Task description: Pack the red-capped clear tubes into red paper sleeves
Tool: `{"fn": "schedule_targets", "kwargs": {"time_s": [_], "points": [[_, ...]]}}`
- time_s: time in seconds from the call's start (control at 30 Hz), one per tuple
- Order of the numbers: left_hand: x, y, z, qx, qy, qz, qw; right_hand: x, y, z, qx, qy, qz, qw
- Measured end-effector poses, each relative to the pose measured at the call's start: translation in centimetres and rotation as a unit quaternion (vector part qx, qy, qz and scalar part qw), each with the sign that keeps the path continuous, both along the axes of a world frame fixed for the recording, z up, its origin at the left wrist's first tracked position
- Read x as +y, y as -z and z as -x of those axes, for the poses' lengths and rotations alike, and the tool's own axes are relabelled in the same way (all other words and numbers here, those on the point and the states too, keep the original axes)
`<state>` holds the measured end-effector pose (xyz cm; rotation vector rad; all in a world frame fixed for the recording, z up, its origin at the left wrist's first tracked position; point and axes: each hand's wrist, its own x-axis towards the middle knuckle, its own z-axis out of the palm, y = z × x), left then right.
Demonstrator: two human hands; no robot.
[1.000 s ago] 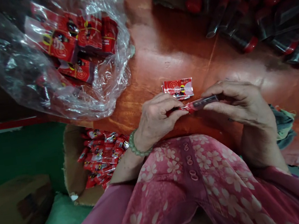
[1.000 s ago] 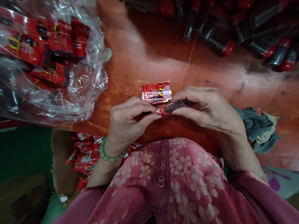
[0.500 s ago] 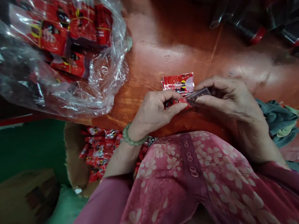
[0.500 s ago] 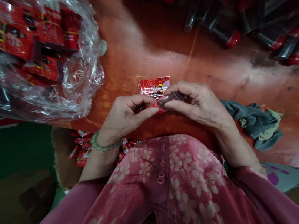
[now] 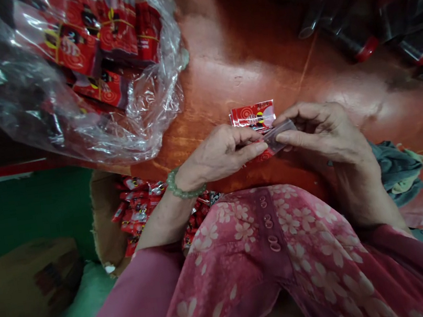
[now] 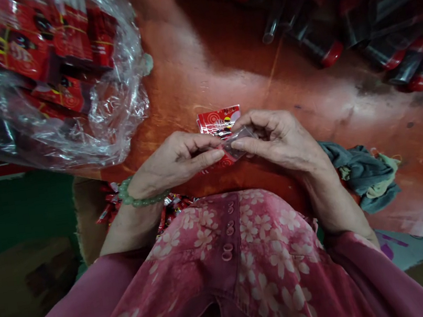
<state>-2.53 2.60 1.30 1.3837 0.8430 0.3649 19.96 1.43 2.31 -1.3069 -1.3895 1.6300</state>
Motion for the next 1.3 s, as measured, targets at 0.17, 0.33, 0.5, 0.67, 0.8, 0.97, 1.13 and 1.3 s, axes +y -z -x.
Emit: {"fn": "schedule_targets", "kwargs": {"time_s": [0.17, 0.33, 0.5, 0.67, 0.8, 0.97, 1.13, 1.3], "points": [[-0.1, 0.1, 0.2, 0.013, -0.05, -0.026, 0.998, -0.3, 0.3, 0.5, 0.013, -0.003, 0.017, 1.0], [-0.5, 0.6, -0.2, 0.024, -0.049, -0.016, 0.998, -0.7, 0.4, 0.5, -0.002, -0.04, -0.004, 0.999], [-1.0, 0.1, -0.9, 0.006, -0.043, -0.026, 0.999, -0.4, -0.2, 0.1, -0.027, -0.063, -0.03, 0.997], [-1.3, -0.6, 1.5, -0.028, -0.229, -0.035, 0.972, -0.9, 1.2, 0.8, 0.118, 0.104, 0.063, 0.986], [-2.5, 1.0, 2.1, -0.118, -0.281, 0.014, 0.952, -1.2, 2.5, 2.0, 0.19, 0.13, 0.09, 0.969], [-4.2, 2.8, -0.7, -0.184, -0.37, 0.083, 0.907, -1.5, 2.7, 3.9, 0.243, 0.095, 0.128, 0.957], [-4.4, 2.7, -2.0, -0.181, -0.43, 0.12, 0.877, -2.4, 3.3, 4.9, 0.252, 0.06, 0.15, 0.954], [-4.9, 2.8, -3.0, -0.237, -0.457, 0.145, 0.845, -3.1, 3.9, 6.0, 0.23, 0.075, 0.082, 0.967]]}}
